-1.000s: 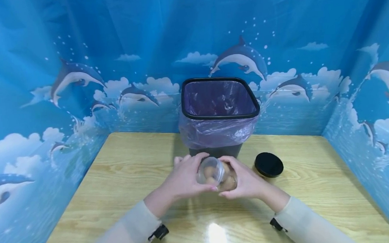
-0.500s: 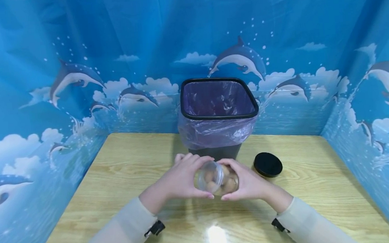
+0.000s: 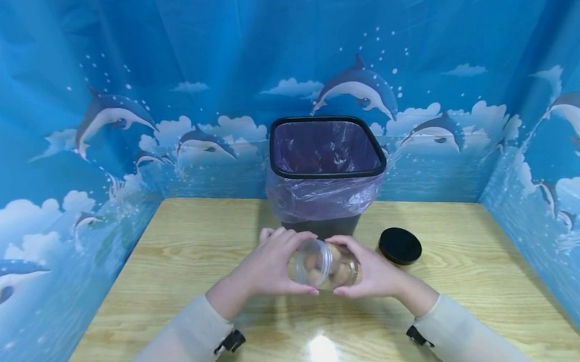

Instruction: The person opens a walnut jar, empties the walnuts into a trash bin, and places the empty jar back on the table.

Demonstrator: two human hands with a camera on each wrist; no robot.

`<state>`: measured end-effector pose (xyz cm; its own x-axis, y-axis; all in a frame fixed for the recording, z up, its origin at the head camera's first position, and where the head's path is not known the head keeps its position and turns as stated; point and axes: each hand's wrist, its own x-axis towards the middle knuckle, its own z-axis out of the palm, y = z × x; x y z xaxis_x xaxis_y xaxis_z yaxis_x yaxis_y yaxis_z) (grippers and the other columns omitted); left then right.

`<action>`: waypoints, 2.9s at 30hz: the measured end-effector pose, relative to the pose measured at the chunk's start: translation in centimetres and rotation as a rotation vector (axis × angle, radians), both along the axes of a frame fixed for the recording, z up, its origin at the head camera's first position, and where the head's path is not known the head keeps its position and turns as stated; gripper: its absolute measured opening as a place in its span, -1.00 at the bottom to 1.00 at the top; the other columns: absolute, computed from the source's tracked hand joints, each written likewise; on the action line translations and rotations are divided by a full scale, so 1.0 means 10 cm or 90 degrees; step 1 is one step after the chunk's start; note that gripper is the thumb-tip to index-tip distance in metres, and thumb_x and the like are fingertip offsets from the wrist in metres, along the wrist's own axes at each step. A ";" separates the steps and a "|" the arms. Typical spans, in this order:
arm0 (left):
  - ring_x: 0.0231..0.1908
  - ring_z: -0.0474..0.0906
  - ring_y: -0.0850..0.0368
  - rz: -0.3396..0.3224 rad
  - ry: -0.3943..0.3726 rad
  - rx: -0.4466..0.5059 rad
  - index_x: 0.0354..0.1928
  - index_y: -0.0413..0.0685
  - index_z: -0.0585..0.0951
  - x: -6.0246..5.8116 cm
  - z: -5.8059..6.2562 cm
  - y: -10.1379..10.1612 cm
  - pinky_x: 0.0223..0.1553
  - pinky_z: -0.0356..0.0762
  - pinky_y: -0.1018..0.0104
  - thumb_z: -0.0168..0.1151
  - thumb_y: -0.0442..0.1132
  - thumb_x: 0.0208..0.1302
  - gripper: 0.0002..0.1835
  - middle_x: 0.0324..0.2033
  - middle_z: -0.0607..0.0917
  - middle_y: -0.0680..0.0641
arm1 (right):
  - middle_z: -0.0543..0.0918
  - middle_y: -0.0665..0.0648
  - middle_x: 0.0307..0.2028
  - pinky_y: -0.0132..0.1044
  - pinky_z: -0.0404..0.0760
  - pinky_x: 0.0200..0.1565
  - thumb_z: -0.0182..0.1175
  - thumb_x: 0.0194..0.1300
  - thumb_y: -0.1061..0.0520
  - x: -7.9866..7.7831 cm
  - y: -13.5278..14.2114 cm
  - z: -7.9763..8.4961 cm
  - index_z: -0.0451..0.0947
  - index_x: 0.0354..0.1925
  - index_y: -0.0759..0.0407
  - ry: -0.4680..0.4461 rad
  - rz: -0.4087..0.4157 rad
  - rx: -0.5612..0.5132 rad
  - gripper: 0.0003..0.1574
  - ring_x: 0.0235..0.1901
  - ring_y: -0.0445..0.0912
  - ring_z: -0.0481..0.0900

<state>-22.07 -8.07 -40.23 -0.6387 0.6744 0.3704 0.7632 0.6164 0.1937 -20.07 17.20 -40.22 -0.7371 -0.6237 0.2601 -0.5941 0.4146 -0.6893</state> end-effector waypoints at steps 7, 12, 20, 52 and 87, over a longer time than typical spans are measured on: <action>-0.13 0.33 0.25 0.037 0.007 0.016 0.19 0.11 0.37 0.00 0.01 0.02 -0.06 0.13 0.12 -0.01 0.67 -0.35 0.08 -0.07 0.53 0.19 | 0.40 0.06 0.11 -0.22 0.44 0.03 0.52 -0.19 0.11 0.02 -0.02 0.03 0.18 0.25 0.17 -0.014 -0.017 -0.025 0.07 0.03 -0.12 0.41; -0.17 0.38 0.26 0.069 0.003 0.039 0.11 0.14 0.42 0.01 -0.01 0.06 -0.12 0.13 0.16 -0.02 0.68 -0.34 0.02 -0.11 0.56 0.23 | 0.41 0.04 0.11 -0.23 0.43 0.04 0.52 -0.20 0.09 0.00 -0.02 0.00 0.18 0.24 0.16 -0.009 -0.026 -0.036 0.08 0.03 -0.13 0.41; -0.28 0.40 0.25 0.145 -0.038 0.039 0.13 0.18 0.42 0.07 -0.07 0.11 -0.15 0.15 0.18 -0.06 0.67 -0.27 -0.02 -0.14 0.58 0.24 | 0.42 0.01 0.09 -0.20 0.42 0.04 0.52 -0.19 0.06 0.00 -0.03 -0.03 0.19 0.24 0.13 -0.018 -0.050 -0.038 0.07 0.03 -0.13 0.41; -0.06 0.34 0.20 -0.006 0.008 -0.041 0.41 0.45 -0.10 -0.01 -0.05 -0.03 0.03 0.14 0.13 -0.06 0.65 -0.27 0.13 -0.07 0.47 0.11 | 0.39 0.03 0.13 -0.15 0.43 0.01 0.51 -0.18 0.05 0.02 -0.02 -0.02 0.20 0.25 0.15 -0.023 -0.050 -0.021 0.06 0.04 -0.04 0.41; -0.21 0.49 0.19 0.146 -0.087 0.018 0.27 0.16 0.27 0.14 -0.03 0.13 -0.01 0.14 0.05 -0.12 0.69 -0.28 0.09 -0.15 0.61 0.19 | 0.43 0.00 0.08 -0.18 0.42 0.04 0.52 -0.19 0.05 0.05 -0.01 -0.01 0.20 0.23 0.11 0.008 -0.060 -0.041 0.05 0.02 -0.14 0.42</action>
<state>-20.64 -6.80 -40.51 -0.8195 0.4966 0.2860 0.5691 0.7637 0.3049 -19.59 17.09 -40.36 -0.7884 -0.5332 0.3067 -0.5628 0.4239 -0.7096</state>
